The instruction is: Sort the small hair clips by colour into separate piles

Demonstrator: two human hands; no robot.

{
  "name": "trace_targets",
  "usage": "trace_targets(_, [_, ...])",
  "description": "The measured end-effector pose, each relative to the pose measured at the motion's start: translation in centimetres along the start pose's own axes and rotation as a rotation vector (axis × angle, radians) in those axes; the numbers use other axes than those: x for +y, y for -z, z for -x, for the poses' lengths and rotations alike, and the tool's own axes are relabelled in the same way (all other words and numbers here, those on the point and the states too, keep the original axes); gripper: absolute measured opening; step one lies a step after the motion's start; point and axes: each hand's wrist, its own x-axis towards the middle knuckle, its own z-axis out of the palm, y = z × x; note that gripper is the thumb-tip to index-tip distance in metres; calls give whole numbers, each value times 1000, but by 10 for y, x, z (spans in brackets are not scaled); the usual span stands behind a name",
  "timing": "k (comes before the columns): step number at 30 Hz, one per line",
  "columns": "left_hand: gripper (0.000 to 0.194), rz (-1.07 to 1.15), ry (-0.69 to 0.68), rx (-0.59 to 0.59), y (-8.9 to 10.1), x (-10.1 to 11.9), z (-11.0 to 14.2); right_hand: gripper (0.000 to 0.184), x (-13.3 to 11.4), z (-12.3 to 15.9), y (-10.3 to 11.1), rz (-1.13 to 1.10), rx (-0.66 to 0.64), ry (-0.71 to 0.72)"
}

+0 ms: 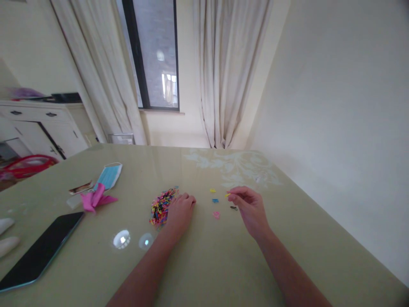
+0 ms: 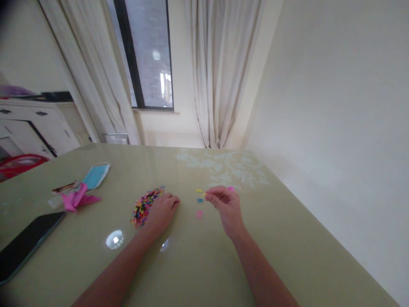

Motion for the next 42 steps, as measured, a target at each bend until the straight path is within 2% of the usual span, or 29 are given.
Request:
trace_targets(5, [27,19,-29,36,-5,-2,-2,25,2,-5,4,67,-2,-1])
trace_targets(8, [26,41,-28,50,-8,-2,-3,22,-9,-2,3,60,-22,20])
trace_targets(12, [25,50,-27,57,-13,-1,-4,14,-31,1,2,82,-94,129])
trace_targets(14, [26,37,-28,73,-15,1,-4,13,-31,-8,4,170,-108,174])
trace_targets(17, [28,14,-21,107,-16,2,-5,21,-8,-34,10,440,-87,150])
trace_targets(20, [28,44,-18,120,-14,4,-8,26,34,-62,12,704,3,56])
trace_targets(24, [23,162,-17,120,-11,5,-11,22,80,-79,1,761,5,42])
trace_targets(28, [22,360,-8,130,-12,7,-14,20,98,-78,-10,791,15,61])
trace_targets(33, [17,684,-23,229,-15,7,-15,18,91,-62,3,824,72,115])
trace_targets(36, [13,892,-10,245,-18,10,-14,17,77,-42,12,802,40,138])
trace_targets(39, [15,1095,-14,187,-19,15,-8,26,59,-20,9,680,-86,145])
trace_targets(42, [21,1207,-21,148,-17,20,-1,28,43,-8,-3,559,-244,81])
